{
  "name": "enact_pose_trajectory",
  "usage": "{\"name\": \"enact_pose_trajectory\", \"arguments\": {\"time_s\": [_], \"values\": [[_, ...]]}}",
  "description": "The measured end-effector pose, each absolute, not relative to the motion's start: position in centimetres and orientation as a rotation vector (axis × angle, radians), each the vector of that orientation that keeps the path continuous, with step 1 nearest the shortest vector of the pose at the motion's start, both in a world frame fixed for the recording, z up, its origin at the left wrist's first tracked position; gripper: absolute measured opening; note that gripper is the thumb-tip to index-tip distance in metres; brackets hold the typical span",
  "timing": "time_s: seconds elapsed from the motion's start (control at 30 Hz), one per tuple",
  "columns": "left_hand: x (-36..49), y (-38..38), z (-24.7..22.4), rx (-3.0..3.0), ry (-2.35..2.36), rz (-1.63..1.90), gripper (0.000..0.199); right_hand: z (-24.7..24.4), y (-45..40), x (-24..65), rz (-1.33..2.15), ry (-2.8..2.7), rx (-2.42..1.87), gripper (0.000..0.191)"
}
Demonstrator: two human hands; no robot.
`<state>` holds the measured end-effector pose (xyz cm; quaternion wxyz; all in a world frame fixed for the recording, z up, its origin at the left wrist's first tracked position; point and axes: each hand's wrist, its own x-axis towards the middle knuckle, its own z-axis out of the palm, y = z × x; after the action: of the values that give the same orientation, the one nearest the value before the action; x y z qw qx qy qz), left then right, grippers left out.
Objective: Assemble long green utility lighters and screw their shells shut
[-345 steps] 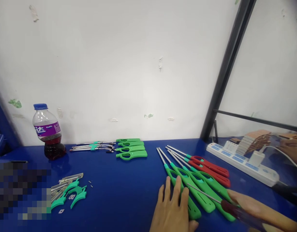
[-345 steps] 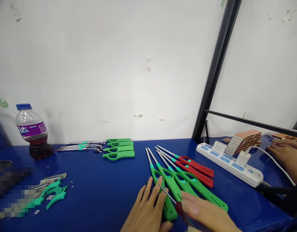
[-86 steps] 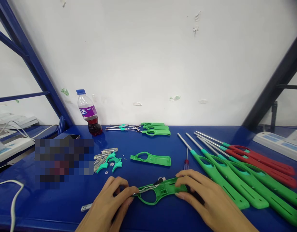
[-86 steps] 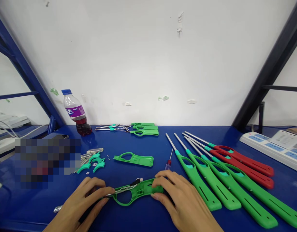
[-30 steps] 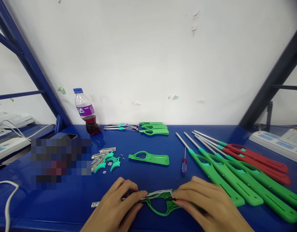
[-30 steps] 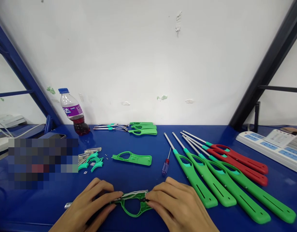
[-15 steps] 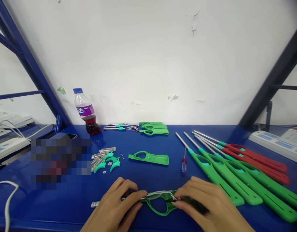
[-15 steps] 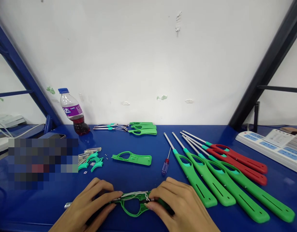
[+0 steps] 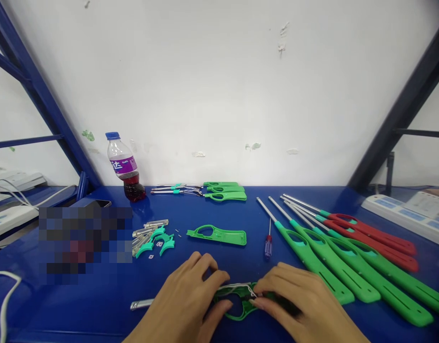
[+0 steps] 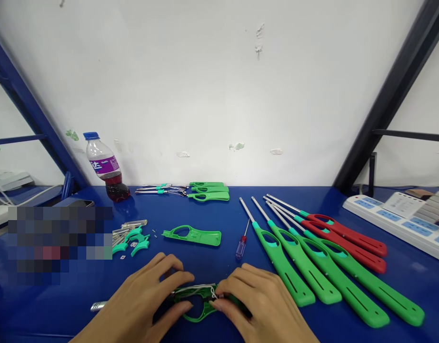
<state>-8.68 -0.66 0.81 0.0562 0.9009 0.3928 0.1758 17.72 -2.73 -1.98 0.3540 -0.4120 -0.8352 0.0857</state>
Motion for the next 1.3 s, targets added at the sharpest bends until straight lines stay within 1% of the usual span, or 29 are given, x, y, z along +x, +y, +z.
{"name": "enact_pose_trajectory", "arguments": {"time_s": [0.13, 0.3, 0.47, 0.7, 1.0, 1.2, 1.3], "values": [[-8.0, -0.2, 0.6, 2.711, 1.204, 0.440, 0.020, -2.2, -2.8, 17.8, 0.232, -2.149, -1.067, 0.014], [-8.0, -0.3, 0.4, 2.771, 1.212, 0.447, 0.022, -2.2, -2.8, 17.8, 0.264, -2.153, -1.092, 0.012], [-7.8, -0.4, 0.5, 2.812, 1.235, 0.475, 0.026, -2.0, -2.9, 17.8, 0.239, -2.158, -1.094, 0.016], [-8.2, -0.7, 0.1, 2.898, 1.181, 0.489, 0.019, -1.9, -2.9, 17.7, 0.241, -2.154, -1.091, 0.015], [-8.3, -0.7, -0.4, 3.082, 1.103, 0.324, 0.027, -1.8, -2.9, 17.6, 0.232, -2.144, -1.090, 0.016], [-8.6, -1.0, 0.4, 2.909, 1.186, 0.535, 0.023, -1.6, -3.0, 17.5, 0.214, -2.135, -1.088, 0.020], [-8.4, -1.0, 0.7, 2.789, 1.252, 0.557, 0.022, -1.7, -3.0, 17.5, 0.199, -2.141, -1.096, 0.024]]}}
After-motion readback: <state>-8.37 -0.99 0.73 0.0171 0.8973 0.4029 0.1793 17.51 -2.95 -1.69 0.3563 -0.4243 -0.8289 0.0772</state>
